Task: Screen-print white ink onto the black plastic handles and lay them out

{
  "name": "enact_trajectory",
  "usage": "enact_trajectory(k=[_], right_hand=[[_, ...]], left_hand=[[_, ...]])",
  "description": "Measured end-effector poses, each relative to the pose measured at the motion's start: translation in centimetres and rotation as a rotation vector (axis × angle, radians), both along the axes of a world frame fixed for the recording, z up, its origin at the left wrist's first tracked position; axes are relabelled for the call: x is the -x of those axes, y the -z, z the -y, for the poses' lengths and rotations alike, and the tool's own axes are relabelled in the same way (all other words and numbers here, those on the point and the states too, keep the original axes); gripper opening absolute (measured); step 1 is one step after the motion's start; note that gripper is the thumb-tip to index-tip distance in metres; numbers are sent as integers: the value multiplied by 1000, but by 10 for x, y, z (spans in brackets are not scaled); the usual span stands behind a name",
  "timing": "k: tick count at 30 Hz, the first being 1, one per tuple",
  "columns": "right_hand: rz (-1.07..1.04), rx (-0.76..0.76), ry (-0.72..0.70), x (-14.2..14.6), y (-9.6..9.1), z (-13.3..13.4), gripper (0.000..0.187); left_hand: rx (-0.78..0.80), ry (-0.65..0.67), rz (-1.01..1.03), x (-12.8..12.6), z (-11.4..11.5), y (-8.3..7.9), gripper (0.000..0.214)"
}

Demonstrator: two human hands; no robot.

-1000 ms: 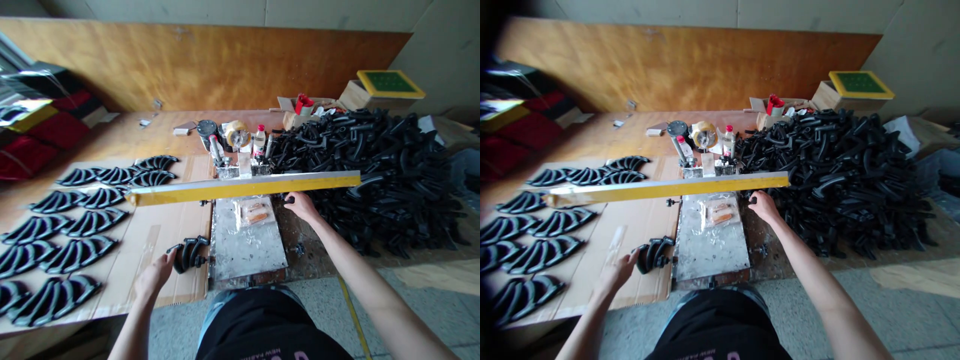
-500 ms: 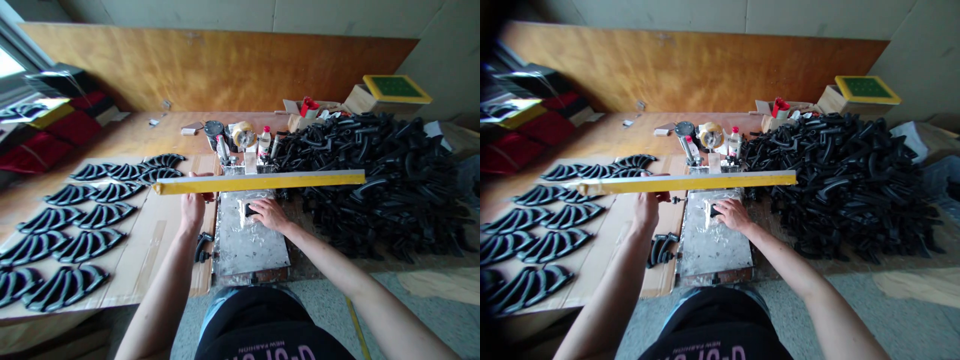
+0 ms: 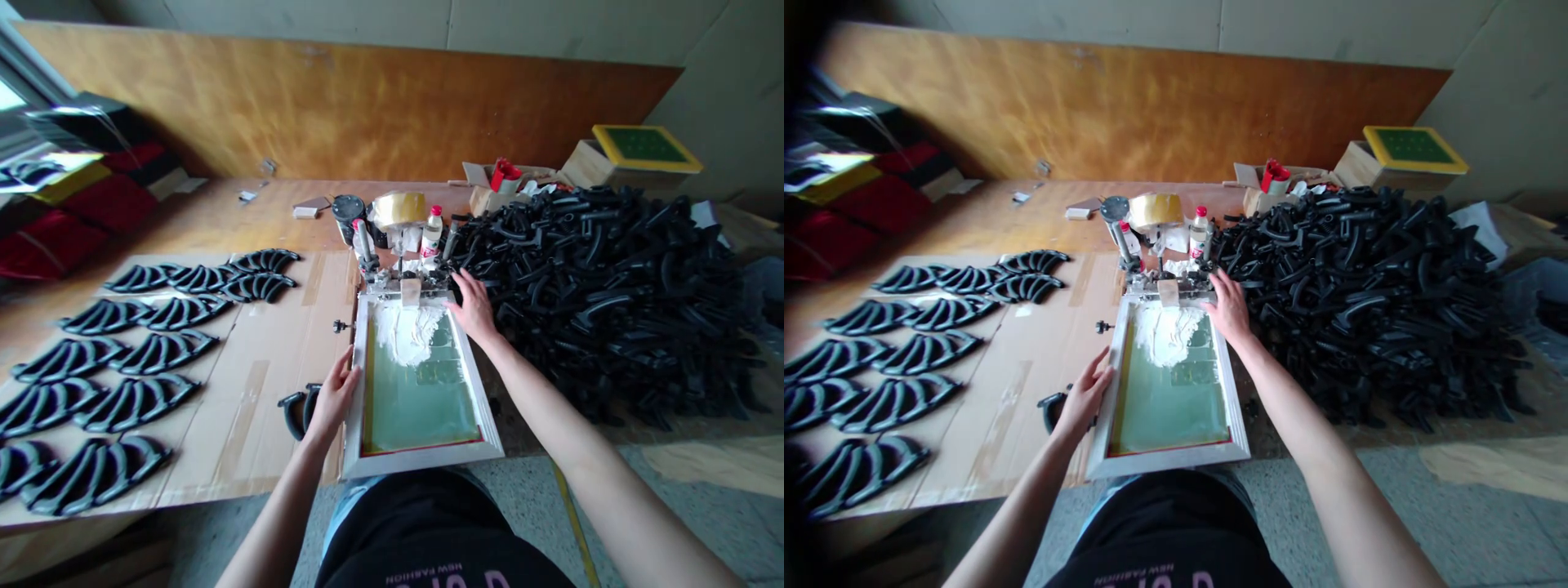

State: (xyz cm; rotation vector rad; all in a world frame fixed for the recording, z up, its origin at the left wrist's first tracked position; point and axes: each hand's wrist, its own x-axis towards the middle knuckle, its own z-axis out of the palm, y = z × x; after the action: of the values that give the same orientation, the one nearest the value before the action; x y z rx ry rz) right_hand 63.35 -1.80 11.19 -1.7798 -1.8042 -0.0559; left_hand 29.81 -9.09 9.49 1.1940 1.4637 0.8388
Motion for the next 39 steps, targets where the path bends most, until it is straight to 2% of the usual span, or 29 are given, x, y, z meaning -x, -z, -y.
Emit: enact_trajectory(k=[2,5,7,9,11,14,16,18,21,24,27,28,30,33,36,39], right_hand=[[76,-34,-171,31,-10,-14,58],[220,131,-291,70,-12,-28,28],[291,230,-321,80,-7,-24,10],[333,248,-406,79,-1,-10,5],[352,219,-578,71,1,9,7],[337,193,-834,58,-7,27,8],[306,212,-885,55,-12,27,7],[269,204,-823,57,-11,23,8],[248,113,-727,63,0,26,12],[250,101,-794,64,6,37,12],[201,154,-765,63,-3,32,7],[177,166,-707,63,-9,24,11],[144,182,-553,65,-22,3,31],[139,201,-335,55,-40,-28,59],[45,166,-100,20,-46,-42,56],[-103,199,144,-17,-33,-31,39]], left_hand=[[29,15,-58,-2,-1,18,71],[29,47,-101,-2,-3,35,69],[30,53,-107,0,-3,41,67],[40,58,-104,1,-3,45,67],[45,65,-98,2,-3,47,67],[44,61,-98,1,-3,47,68],[44,47,-97,0,-3,44,68],[45,27,-97,-1,-2,40,66],[53,5,-99,-1,-1,33,65],[75,3,-76,-1,-1,29,65],[100,3,-32,-2,-1,21,69],[108,11,-12,-1,-1,17,71],[126,34,45,0,0,4,78],[110,36,135,2,-1,-23,78],[23,-8,183,-1,-11,-49,63],[-89,-62,327,-11,-31,-72,62]])
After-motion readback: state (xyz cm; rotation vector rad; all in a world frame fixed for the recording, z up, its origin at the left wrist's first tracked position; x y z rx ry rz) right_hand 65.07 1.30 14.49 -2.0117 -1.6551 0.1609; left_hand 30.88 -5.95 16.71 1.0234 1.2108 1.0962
